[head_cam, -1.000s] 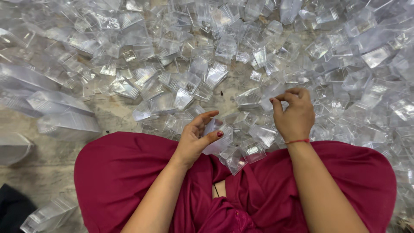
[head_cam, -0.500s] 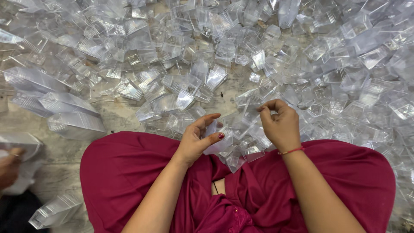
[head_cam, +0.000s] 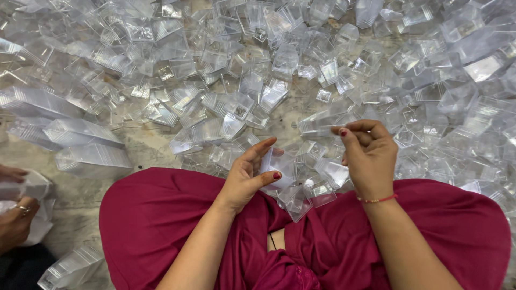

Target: The person sits on the floor among a large spread of small clear plastic cups and repeatedly picks up cups, nests them together, and sets completed stacks aside. Other people nearby handle the same cups, and the person occasionally reaches out to gather more cups from the pile.

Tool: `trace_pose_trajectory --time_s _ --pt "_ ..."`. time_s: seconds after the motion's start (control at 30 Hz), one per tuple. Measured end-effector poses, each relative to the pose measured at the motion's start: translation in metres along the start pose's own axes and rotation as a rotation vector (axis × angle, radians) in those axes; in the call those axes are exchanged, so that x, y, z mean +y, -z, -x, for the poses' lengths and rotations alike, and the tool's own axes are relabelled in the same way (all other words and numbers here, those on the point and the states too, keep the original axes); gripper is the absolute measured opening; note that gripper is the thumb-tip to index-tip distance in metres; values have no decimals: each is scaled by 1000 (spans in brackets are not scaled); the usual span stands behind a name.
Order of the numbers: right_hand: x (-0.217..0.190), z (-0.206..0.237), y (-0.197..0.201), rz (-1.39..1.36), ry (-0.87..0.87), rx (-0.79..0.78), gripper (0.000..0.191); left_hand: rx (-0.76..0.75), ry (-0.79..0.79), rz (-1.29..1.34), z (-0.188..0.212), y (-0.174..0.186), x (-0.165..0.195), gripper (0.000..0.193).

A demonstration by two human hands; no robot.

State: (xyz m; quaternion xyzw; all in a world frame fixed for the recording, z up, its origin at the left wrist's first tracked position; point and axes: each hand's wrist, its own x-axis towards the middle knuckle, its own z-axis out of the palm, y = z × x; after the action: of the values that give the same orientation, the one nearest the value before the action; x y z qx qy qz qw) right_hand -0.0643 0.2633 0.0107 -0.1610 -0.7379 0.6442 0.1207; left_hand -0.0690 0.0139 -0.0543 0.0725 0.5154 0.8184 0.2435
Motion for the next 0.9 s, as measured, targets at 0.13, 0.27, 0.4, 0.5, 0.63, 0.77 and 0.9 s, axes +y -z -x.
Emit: trace_pose_trajectory --time_s 0.13,0.27,0.4,0.5,0.63,0.77,0.9 --pt "-1 22 -22 43 -131 -505 16 15 -24 -54 -2 2 -4 80" --pt "1 25 -26 53 -127 -708 27 -9 -58 -106 -6 6 -11 70" --pt "4 19 -23 152 269 -796 26 -30 -47 -193 -6 7 -15 65" --pt "6 22 -29 445 -140 -855 28 -102 -89 -296 -6 6 -17 62" --pt "3 24 -26 182 -96 -755 31 2 0 34 1 4 -10 48" --pt "-2 13 -15 144 86 -509 27 187 -36 551 51 14 40 46" --pt "-3 6 -11 48 97 -386 20 490 44 -586 157 61 139 46"
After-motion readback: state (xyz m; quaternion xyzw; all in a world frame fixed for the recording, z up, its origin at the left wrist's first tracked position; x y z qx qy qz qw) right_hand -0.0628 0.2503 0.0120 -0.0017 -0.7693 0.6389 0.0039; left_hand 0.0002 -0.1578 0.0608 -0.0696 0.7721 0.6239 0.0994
